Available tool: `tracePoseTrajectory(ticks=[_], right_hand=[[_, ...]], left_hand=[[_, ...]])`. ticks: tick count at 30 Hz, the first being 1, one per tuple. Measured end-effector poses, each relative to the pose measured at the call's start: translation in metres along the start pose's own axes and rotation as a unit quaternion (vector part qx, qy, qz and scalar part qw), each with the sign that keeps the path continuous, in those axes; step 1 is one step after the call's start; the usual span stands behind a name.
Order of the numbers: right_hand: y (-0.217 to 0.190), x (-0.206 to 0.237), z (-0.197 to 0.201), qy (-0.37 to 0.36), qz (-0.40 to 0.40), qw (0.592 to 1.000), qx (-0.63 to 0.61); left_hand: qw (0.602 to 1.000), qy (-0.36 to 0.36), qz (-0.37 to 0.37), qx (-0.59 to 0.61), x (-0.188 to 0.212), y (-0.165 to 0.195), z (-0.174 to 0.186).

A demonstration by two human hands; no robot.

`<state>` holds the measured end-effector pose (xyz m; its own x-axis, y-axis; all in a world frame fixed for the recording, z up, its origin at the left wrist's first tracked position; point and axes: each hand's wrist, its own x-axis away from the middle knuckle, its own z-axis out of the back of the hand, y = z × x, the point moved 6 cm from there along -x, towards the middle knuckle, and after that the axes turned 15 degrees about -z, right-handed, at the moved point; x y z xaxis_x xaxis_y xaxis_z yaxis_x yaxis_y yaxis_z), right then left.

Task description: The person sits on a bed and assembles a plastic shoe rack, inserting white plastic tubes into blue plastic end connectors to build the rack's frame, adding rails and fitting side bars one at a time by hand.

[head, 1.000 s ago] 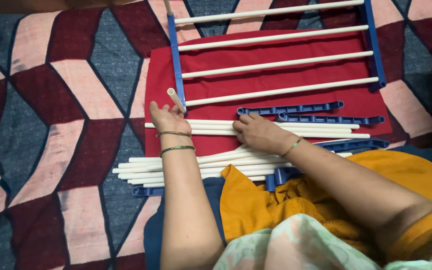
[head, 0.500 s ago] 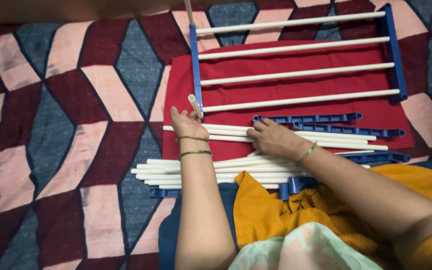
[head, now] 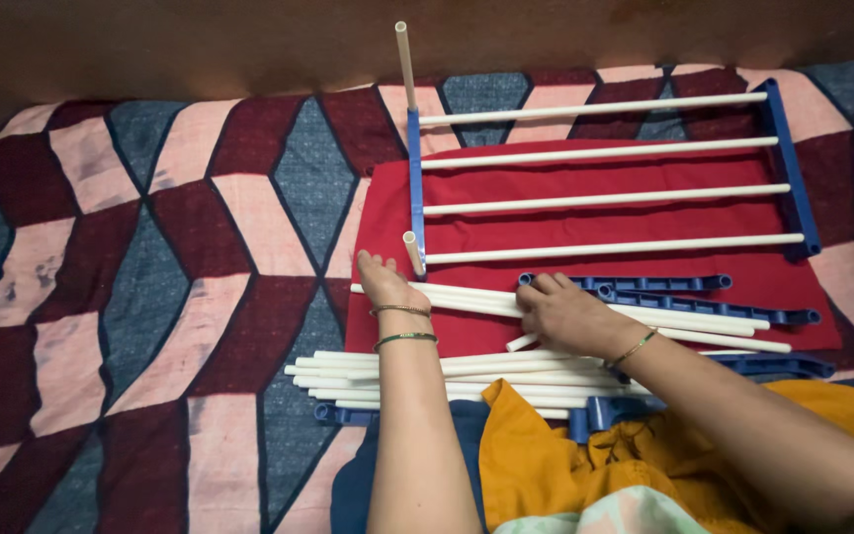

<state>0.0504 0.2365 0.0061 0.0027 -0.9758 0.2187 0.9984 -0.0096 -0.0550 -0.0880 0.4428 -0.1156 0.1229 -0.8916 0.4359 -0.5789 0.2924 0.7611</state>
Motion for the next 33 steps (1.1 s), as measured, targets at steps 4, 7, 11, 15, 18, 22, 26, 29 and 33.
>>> tracePoseTrajectory(ticks=[4,7,11,15,18,22,26,29,33], right_hand=[[0.005,0.003,0.012,0.007,-0.06,0.993,-0.102],[0.003,0.01,0.023,0.049,-0.067,0.978,-0.192],[0.004,0.036,0.044,0.137,-0.086,0.956,-0.245],[0.014,0.09,0.082,0.285,-0.037,0.911,-0.295],[0.053,0.136,0.091,0.32,-0.15,0.85,-0.392],[0.121,0.205,0.078,0.373,-0.294,0.753,-0.455],[0.21,0.253,0.021,0.292,-0.374,0.594,-0.649],[0.263,0.289,-0.031,0.286,-0.351,0.441,-0.775],[0.294,0.312,-0.078,0.268,-0.282,0.357,-0.849]], left_hand=[[0.999,-0.004,-0.039,0.035,-0.005,0.008,-0.001],[0.999,0.018,-0.021,0.025,-0.012,0.011,0.003],[0.996,0.027,-0.085,0.014,-0.012,0.036,0.003],[0.931,0.018,-0.364,-0.006,0.026,0.112,-0.006],[0.845,-0.072,-0.527,-0.061,0.102,0.179,-0.026],[0.811,-0.198,-0.548,-0.054,0.226,0.241,-0.061],[0.756,-0.358,-0.544,-0.065,0.374,0.273,-0.071],[0.682,-0.523,-0.511,0.006,0.483,0.286,-0.061],[0.537,-0.781,-0.287,0.137,0.607,0.26,-0.064]])
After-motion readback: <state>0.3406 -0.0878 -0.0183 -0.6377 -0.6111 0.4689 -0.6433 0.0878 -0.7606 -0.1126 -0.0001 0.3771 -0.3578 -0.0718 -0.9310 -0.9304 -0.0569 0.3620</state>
